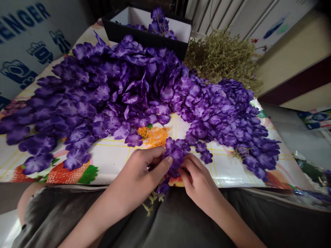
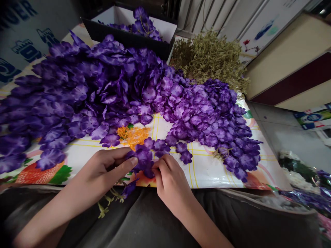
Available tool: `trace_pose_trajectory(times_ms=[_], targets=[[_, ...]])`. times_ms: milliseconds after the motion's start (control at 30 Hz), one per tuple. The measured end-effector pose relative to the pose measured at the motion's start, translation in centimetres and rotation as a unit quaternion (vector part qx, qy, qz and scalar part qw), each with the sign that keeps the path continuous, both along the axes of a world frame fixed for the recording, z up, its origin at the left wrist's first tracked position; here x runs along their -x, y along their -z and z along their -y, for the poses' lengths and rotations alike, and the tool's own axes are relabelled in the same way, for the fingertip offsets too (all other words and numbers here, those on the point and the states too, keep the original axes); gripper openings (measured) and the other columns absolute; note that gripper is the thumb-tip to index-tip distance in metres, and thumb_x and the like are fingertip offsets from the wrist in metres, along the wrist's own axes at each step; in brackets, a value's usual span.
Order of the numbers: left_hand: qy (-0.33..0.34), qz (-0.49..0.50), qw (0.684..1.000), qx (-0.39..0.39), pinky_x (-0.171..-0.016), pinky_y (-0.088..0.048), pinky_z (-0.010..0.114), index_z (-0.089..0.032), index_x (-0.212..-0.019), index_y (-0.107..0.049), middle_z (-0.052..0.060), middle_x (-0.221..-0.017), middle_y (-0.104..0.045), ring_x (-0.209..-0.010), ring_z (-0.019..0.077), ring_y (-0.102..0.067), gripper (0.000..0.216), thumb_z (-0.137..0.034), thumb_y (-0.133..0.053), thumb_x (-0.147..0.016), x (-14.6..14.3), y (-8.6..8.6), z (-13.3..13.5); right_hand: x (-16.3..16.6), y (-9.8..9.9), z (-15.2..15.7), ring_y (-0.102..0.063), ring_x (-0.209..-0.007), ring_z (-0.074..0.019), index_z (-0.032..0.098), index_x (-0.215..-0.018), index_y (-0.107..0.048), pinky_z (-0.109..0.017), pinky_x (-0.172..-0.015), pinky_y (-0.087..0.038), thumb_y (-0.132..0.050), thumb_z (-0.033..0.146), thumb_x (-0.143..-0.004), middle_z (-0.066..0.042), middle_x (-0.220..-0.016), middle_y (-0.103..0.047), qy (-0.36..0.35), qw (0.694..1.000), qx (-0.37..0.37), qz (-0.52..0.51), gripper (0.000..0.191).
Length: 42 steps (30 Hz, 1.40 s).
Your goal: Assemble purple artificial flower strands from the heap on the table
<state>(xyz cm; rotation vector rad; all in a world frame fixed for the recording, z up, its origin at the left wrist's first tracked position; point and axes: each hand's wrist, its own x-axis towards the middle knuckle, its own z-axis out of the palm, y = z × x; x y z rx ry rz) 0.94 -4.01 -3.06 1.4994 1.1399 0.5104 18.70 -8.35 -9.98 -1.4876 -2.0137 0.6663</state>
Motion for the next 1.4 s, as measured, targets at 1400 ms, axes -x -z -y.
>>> trace_pose_trajectory(times_ms=[1400], targets=[[0.116,-0.023,0.992,-0.053,-0.057,-0.032,0.021,-0.018,-0.072,-0.051,-0.006,-0.063,-0.048,-0.06,0.0094,-0.043,0.024,-0.019,-0.042,-0.093,-1.1,0.6,0.8,1.5,-3.5,1.1,-0.051,-0.072,-0.0199,0.016,-0.085,-0.051,-0.036,-0.064,-0.045,-0.052,0.0,-0.082,-0.007,-0.08,-0.052,0.085,0.966,-0.238,0.051,0.016]])
